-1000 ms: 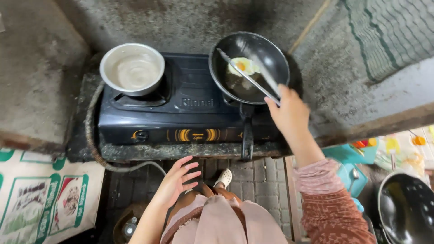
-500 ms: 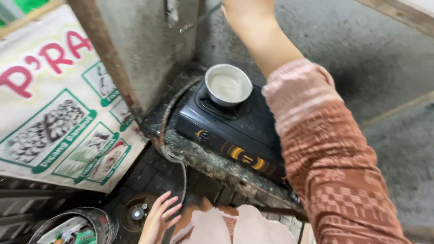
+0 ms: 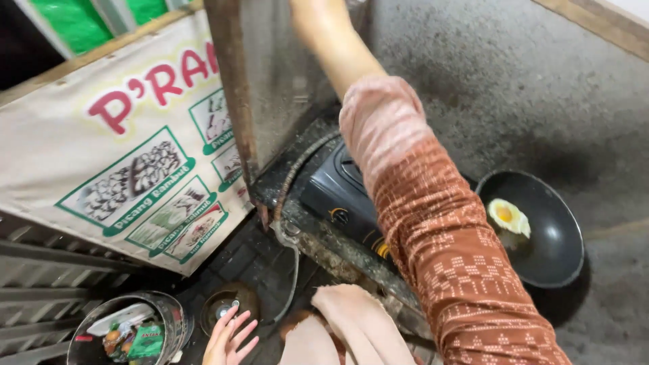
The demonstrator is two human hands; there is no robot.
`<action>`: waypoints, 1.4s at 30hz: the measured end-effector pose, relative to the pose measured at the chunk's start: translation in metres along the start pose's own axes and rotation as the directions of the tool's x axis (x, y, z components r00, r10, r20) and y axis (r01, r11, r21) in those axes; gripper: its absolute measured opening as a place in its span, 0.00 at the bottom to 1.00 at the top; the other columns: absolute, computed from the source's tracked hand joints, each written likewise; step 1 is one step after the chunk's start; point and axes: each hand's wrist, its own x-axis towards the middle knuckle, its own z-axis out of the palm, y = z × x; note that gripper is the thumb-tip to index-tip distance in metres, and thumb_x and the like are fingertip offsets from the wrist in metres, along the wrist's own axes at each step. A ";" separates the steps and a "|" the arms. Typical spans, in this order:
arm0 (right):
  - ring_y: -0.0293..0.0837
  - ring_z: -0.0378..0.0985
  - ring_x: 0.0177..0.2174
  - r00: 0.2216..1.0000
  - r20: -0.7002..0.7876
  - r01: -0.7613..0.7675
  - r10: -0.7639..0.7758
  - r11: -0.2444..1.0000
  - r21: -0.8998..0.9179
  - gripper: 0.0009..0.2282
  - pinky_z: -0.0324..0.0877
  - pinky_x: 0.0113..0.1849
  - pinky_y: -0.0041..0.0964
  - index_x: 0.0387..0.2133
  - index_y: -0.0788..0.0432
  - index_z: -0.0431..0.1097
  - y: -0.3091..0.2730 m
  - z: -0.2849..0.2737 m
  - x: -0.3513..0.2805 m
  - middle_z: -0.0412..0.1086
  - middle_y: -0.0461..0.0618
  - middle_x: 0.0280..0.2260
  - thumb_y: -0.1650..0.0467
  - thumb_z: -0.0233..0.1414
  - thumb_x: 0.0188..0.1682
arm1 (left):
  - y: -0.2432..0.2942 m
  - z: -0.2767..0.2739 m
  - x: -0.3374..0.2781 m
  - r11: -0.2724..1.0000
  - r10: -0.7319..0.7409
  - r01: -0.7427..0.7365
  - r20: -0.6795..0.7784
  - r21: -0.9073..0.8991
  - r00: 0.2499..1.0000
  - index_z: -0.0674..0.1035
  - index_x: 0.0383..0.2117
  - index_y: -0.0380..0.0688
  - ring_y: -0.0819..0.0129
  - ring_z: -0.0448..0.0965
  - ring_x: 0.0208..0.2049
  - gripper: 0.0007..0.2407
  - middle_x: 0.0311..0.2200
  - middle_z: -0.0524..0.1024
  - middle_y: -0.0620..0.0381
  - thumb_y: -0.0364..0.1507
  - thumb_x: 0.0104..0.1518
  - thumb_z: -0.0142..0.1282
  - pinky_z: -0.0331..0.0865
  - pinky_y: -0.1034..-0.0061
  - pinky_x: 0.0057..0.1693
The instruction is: Frying an egg in a pan on a gas stove using tongs and then handling snack packets.
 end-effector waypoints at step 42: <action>0.40 0.79 0.32 -0.385 -0.264 -0.919 0.884 -0.340 0.200 0.12 0.73 0.39 0.35 0.45 0.49 0.75 -0.460 -0.454 -0.795 0.75 0.44 0.43 0.72 0.55 0.48 | -0.417 0.101 -0.038 -0.199 -0.976 -0.922 -0.155 0.333 0.155 0.79 0.57 0.56 0.80 0.73 0.44 0.25 0.56 0.82 0.65 0.22 0.49 0.50 0.64 0.88 0.46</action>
